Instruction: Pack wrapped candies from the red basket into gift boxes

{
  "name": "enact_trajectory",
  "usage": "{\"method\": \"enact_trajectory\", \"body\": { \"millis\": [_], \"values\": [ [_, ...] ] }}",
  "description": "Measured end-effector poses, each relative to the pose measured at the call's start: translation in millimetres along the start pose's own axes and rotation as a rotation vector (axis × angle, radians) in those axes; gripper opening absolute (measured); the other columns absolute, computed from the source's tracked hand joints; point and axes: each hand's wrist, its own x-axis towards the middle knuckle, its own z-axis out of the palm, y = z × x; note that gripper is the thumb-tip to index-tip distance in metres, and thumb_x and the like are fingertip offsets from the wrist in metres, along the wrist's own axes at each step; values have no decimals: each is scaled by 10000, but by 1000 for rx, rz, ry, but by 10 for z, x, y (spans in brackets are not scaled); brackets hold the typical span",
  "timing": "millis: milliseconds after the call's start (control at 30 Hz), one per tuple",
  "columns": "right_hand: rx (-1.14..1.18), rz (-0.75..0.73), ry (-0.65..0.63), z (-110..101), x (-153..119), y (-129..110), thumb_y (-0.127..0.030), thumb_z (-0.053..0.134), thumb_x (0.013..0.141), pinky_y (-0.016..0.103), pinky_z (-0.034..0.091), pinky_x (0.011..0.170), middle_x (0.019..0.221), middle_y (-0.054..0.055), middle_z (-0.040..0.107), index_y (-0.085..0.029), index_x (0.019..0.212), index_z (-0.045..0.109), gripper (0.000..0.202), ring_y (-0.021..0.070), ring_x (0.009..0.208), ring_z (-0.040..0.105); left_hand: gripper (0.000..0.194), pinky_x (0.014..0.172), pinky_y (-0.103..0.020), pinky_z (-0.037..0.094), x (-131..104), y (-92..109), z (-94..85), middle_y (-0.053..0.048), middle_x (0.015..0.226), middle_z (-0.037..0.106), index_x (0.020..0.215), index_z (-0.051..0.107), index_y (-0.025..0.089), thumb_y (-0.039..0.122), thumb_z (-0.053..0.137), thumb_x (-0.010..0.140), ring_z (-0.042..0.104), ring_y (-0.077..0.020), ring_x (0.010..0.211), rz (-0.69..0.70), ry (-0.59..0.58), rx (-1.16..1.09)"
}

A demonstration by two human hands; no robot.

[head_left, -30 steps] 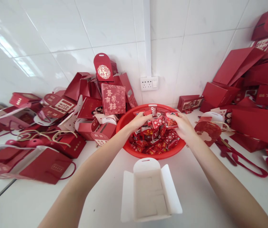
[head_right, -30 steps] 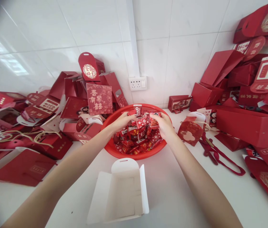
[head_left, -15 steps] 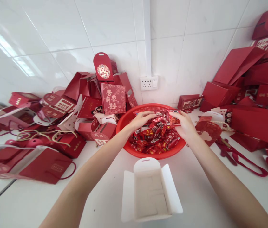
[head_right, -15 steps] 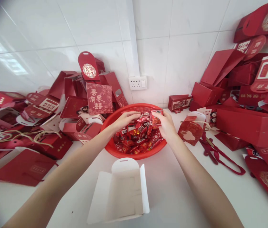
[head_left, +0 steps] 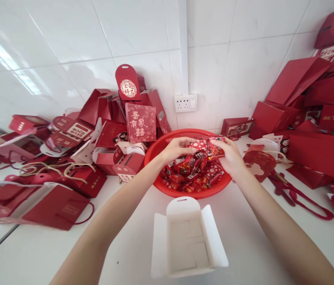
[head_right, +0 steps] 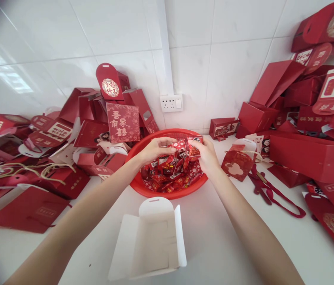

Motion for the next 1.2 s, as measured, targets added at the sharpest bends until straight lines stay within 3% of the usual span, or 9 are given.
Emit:
{"method": "enact_trajectory", "body": {
  "millis": [233, 333, 433, 633, 900, 1067, 1200],
  "values": [
    [-32, 95, -72, -19, 8, 0, -285, 855, 531, 305, 513, 556, 631, 8, 728, -211, 688, 725, 217, 209, 600, 685, 577, 879, -352, 543, 29, -23, 4, -11, 847, 737, 982, 729, 132, 266, 956, 469, 666, -151, 790, 61, 97, 6],
    [-15, 142, -132, -35, 19, 1, -275, 859, 559, 323, 553, 589, 696, 26, 759, -215, 743, 733, 231, 247, 705, 733, 592, 869, -359, 546, 24, -25, 8, -5, 835, 728, 978, 720, 134, 257, 954, 449, 668, -159, 792, 66, 86, 1],
    [9, 148, -102, -47, 35, 4, -237, 855, 579, 325, 584, 650, 748, 42, 778, -208, 751, 734, 212, 261, 804, 754, 598, 861, -362, 546, 21, -29, 7, -4, 833, 724, 988, 722, 136, 251, 950, 447, 667, -167, 796, 65, 54, 23],
    [-3, 161, -94, -62, 57, 13, -258, 853, 574, 319, 595, 625, 745, 27, 783, -222, 737, 747, 198, 254, 769, 752, 595, 810, -347, 547, 33, -45, -11, -11, 842, 722, 1014, 721, 139, 267, 932, 472, 661, -172, 783, 69, 26, 68],
    [-12, 115, -86, -68, 53, 26, -288, 885, 543, 329, 571, 672, 689, 27, 745, -204, 723, 729, 253, 234, 731, 733, 558, 933, -378, 531, 36, -71, -11, -67, 1070, 734, 1105, 708, 143, 237, 868, 579, 677, -207, 940, 120, 71, 181],
    [-29, 81, -24, -61, 53, 41, -276, 870, 538, 316, 552, 612, 654, 0, 729, -216, 688, 727, 216, 200, 641, 689, 383, 933, -362, 543, 107, -153, -65, -98, 1088, 747, 1085, 715, 134, 173, 729, 704, 692, -209, 957, 129, 196, 459],
    [-3, 79, -54, -38, 38, 34, -289, 875, 540, 336, 579, 638, 688, 20, 752, -222, 710, 739, 227, 235, 709, 723, 213, 870, -339, 555, 92, -165, -69, -70, 928, 774, 891, 764, 143, 140, 627, 728, 708, -212, 858, 122, 120, 594]
  ]
}}
